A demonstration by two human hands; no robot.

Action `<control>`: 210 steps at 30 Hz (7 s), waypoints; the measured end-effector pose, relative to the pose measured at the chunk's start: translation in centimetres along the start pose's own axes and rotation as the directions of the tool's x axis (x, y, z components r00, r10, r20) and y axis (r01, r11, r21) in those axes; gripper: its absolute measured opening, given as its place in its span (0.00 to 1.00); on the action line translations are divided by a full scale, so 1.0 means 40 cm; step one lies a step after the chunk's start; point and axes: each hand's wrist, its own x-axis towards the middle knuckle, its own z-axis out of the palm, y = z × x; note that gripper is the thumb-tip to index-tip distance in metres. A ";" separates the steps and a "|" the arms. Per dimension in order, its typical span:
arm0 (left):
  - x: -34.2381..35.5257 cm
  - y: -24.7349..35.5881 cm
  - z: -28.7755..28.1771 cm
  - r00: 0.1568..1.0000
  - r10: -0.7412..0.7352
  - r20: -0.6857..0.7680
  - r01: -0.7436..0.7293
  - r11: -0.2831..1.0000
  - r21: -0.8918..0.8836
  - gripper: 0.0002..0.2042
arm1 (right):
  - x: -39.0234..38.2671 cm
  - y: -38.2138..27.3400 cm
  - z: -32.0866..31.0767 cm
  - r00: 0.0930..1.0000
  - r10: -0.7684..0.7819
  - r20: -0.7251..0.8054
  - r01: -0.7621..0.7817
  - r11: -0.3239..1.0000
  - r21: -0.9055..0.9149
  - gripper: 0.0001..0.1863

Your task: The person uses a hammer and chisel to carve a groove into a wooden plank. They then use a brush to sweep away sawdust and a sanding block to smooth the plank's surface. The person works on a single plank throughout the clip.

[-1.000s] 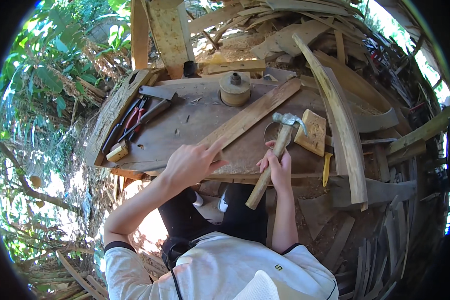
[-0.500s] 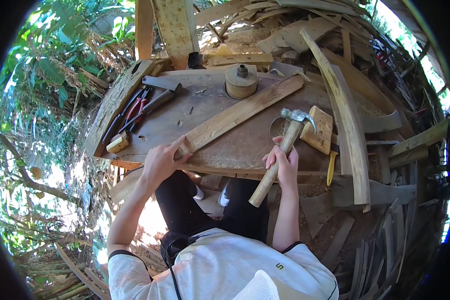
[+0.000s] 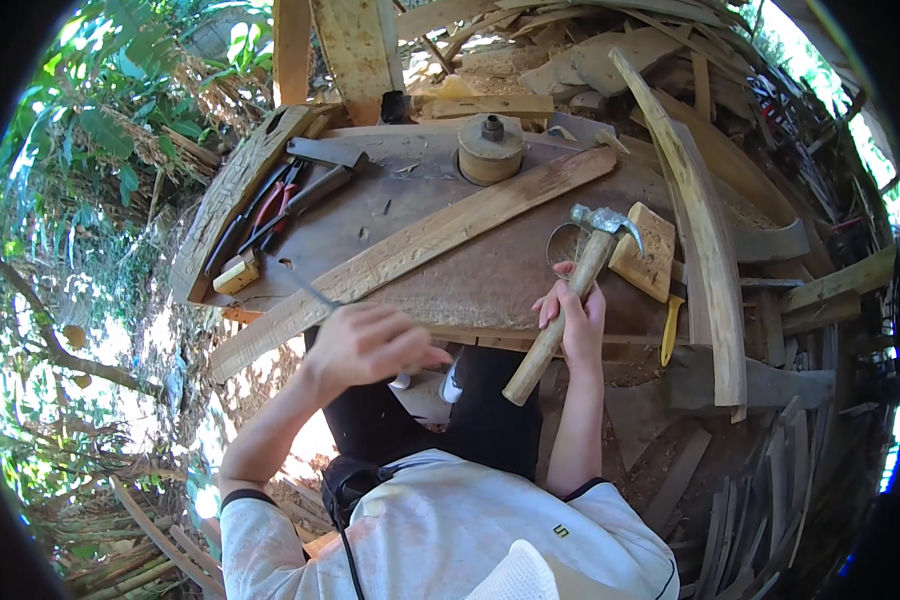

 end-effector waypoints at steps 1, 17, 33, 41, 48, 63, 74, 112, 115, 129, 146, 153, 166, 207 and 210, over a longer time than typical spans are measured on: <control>0.030 0.020 0.012 0.994 0.089 -0.063 -0.090 0.996 -0.025 0.21 | 0.000 0.001 0.000 1.000 -0.002 0.007 0.002 1.000 0.012 0.17; 0.290 0.005 0.299 0.876 0.222 -0.428 -0.392 0.844 -0.365 0.16 | -0.003 -0.009 0.013 0.992 -0.043 -0.116 0.036 0.998 -0.060 0.13; 0.338 -0.057 0.304 0.979 0.179 -0.095 -0.196 0.727 -0.658 0.24 | -0.013 0.043 -0.003 0.955 -0.195 -0.222 0.126 0.948 -0.293 0.19; 0.309 -0.068 0.338 0.897 0.282 -0.342 -0.433 0.717 -0.546 0.26 | -0.020 0.004 0.022 0.973 -0.089 -0.211 0.067 0.991 -0.113 0.20; 0.286 -0.048 0.360 0.955 0.165 -0.246 -0.284 0.749 -0.598 0.17 | -0.016 0.020 0.000 0.954 0.006 -0.301 -0.005 1.000 0.002 0.25; 0.293 -0.046 0.359 0.993 0.090 0.073 -0.030 0.808 -0.589 0.07 | -0.303 -0.083 -0.039 0.962 -0.207 -0.176 0.171 0.965 -0.199 0.27; 0.293 -0.042 0.370 0.997 0.054 0.050 -0.013 0.799 -0.602 0.08 | -0.382 0.008 0.042 0.968 -0.196 -0.158 0.088 0.852 -0.517 0.39; 0.228 -0.042 0.455 0.968 0.205 -0.147 -0.252 0.819 -0.515 0.11 | -0.435 0.218 -0.022 0.767 -0.623 -0.151 0.571 0.771 -0.280 0.29; 0.227 -0.041 0.456 0.968 0.198 -0.155 -0.251 0.818 -0.518 0.11 | -0.433 0.209 -0.022 0.856 -0.509 -0.089 0.404 0.766 -0.501 0.34; 0.221 -0.046 0.446 0.937 0.163 -0.308 -0.296 0.839 -0.457 0.11 | -0.410 0.210 -0.016 0.696 -0.712 -0.098 0.628 0.669 -0.398 0.33; 0.233 -0.053 0.440 0.906 0.138 -0.399 -0.318 0.846 -0.428 0.14 | -0.402 0.201 0.010 0.913 -0.407 0.030 0.373 0.804 -0.462 0.23; 0.237 -0.050 0.433 0.899 0.145 -0.413 -0.327 0.850 -0.413 0.15 | -0.393 0.214 -0.005 0.864 -0.503 -0.037 0.421 0.760 -0.496 0.28; 0.244 -0.052 0.427 0.883 0.158 -0.442 -0.345 0.857 -0.384 0.18 | -0.393 0.202 0.002 0.688 -0.719 0.104 0.707 0.630 -0.322 0.28; 0.267 -0.085 0.425 0.920 0.382 -0.083 -0.368 0.776 -0.511 0.14 | -0.417 0.105 0.033 0.988 -0.013 -0.156 0.023 0.998 0.063 0.33; 0.281 -0.091 0.404 0.924 0.381 0.029 -0.302 0.775 -0.555 0.13 | -0.408 0.106 0.027 0.992 -0.039 -0.120 0.046 0.997 0.056 0.34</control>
